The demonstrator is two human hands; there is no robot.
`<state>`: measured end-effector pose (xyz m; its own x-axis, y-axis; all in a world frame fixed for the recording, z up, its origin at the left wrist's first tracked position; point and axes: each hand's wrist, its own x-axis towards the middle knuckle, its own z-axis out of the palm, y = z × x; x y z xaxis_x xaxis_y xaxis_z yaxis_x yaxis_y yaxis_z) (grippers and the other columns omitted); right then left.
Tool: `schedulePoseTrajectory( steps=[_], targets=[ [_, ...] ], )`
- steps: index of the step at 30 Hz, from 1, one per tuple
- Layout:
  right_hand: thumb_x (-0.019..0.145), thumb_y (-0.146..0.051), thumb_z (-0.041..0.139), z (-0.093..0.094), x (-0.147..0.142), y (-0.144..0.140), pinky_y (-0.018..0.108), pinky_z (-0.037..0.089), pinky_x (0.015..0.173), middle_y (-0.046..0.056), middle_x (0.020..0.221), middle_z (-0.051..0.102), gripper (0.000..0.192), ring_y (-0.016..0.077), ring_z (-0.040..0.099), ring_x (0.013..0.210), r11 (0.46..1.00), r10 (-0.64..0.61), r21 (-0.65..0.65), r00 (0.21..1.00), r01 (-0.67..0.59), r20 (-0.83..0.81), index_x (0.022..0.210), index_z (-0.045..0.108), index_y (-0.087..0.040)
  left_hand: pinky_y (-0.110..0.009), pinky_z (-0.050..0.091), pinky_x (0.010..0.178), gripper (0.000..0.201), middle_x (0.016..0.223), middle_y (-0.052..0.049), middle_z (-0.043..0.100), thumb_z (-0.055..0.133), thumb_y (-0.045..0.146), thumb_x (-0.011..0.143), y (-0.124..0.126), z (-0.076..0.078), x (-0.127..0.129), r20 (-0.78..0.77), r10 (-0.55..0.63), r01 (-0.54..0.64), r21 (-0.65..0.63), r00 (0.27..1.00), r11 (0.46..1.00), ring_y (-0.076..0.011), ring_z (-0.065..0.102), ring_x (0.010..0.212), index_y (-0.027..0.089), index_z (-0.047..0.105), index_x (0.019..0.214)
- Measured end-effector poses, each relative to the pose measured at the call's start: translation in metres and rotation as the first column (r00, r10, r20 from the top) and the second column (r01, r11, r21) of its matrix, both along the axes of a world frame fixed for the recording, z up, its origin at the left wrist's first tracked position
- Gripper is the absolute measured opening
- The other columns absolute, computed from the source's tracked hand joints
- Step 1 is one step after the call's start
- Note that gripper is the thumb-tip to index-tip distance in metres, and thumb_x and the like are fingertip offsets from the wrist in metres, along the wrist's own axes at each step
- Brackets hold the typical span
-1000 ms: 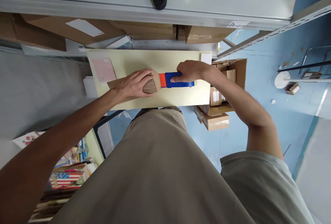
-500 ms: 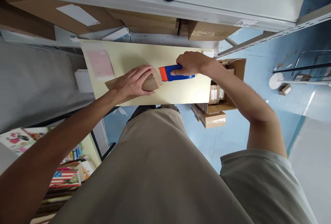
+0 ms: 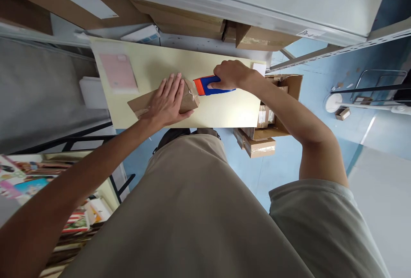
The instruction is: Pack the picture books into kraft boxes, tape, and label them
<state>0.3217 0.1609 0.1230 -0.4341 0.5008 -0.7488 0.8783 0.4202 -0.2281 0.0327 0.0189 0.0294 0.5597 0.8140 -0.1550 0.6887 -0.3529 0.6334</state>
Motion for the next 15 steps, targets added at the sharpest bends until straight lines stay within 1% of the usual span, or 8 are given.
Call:
schedulePoseTrajectory(
  steps=[2, 3, 6, 8, 12, 14, 15],
  targets=[
    [0.101, -0.091, 0.06, 0.0, -0.002, 0.002, 0.043, 0.046, 0.097, 0.016, 0.109, 0.08, 0.081, 0.0428, 0.069, 0.123, 1.0, -0.007, -0.011, 1.0, 0.007, -0.008, 0.134, 0.08, -0.02, -0.077, 0.005, 0.146, 0.123, 0.195, -0.027, 0.014, 0.068, 0.072, 0.103, -0.007, 0.001, 0.004, -0.022, 0.056, -0.056, 0.0, 0.998, 0.998, -0.0544, 0.012, 0.182, 0.007, 0.01, 0.189],
    [0.101, -0.09, 0.061, 0.001, -0.002, 0.003, 0.043, 0.046, 0.097, 0.016, 0.109, 0.08, 0.08, 0.0432, 0.069, 0.124, 1.0, -0.003, -0.012, 1.0, 0.003, -0.008, 0.133, 0.08, -0.02, -0.076, 0.005, 0.146, 0.122, 0.195, -0.027, 0.013, 0.068, 0.071, 0.103, -0.01, 0.001, 0.005, -0.03, 0.064, -0.064, -0.006, 0.997, 0.998, -0.054, 0.011, 0.182, 0.006, 0.011, 0.189],
    [0.102, -0.087, 0.063, 0.007, -0.001, 0.007, 0.044, 0.046, 0.096, 0.018, 0.11, 0.081, 0.077, 0.0441, 0.069, 0.123, 1.0, 0.027, -0.007, 1.0, -0.027, 0.01, 0.13, 0.081, -0.018, -0.075, 0.005, 0.147, 0.12, 0.196, -0.026, 0.012, 0.067, 0.067, 0.103, -0.01, 0.0, 0.005, -0.034, 0.057, -0.058, -0.021, 0.998, 0.998, -0.054, 0.011, 0.182, 0.004, 0.012, 0.189],
    [0.103, -0.082, 0.064, 0.012, -0.004, 0.008, 0.044, 0.046, 0.095, 0.018, 0.11, 0.082, 0.07, 0.044, 0.07, 0.122, 0.999, 0.051, -0.009, 0.998, -0.051, 0.021, 0.13, 0.081, -0.018, -0.076, 0.006, 0.147, 0.12, 0.196, -0.025, 0.012, 0.068, 0.065, 0.102, -0.009, -0.001, 0.004, -0.023, 0.055, -0.056, -0.019, 0.998, 0.998, -0.0547, 0.011, 0.182, 0.005, 0.012, 0.189],
    [0.109, -0.065, 0.063, 0.02, -0.024, 0.0, 0.049, 0.049, 0.096, 0.021, 0.118, 0.083, 0.056, 0.0448, 0.073, 0.12, 0.99, 0.138, 0.016, 0.988, -0.139, 0.066, 0.131, 0.082, -0.018, -0.077, 0.009, 0.147, 0.118, 0.196, -0.022, 0.015, 0.066, 0.066, 0.103, -0.009, -0.005, 0.003, -0.019, 0.064, -0.064, 0.017, 0.998, 0.998, -0.0517, 0.013, 0.182, 0.011, 0.009, 0.19],
    [0.11, -0.059, 0.062, 0.019, -0.039, -0.008, 0.052, 0.052, 0.096, 0.024, 0.123, 0.083, 0.051, 0.0467, 0.074, 0.12, 0.986, 0.161, 0.032, 0.982, -0.165, 0.1, 0.13, 0.083, -0.017, -0.077, 0.01, 0.147, 0.116, 0.196, -0.02, 0.016, 0.064, 0.066, 0.104, -0.01, -0.006, 0.003, -0.027, 0.064, -0.063, 0.027, 0.998, 0.998, -0.05, 0.014, 0.183, 0.014, 0.008, 0.191],
    [0.11, -0.058, 0.062, 0.016, -0.045, -0.013, 0.054, 0.053, 0.097, 0.024, 0.124, 0.083, 0.049, 0.0476, 0.073, 0.122, 0.988, 0.149, 0.03, 0.984, -0.153, 0.099, 0.13, 0.084, -0.019, -0.076, 0.01, 0.147, 0.115, 0.196, -0.02, 0.017, 0.064, 0.065, 0.104, -0.011, -0.006, 0.003, -0.028, 0.064, -0.064, 0.026, 0.998, 0.998, -0.0497, 0.014, 0.183, 0.014, 0.008, 0.191]
  ],
)
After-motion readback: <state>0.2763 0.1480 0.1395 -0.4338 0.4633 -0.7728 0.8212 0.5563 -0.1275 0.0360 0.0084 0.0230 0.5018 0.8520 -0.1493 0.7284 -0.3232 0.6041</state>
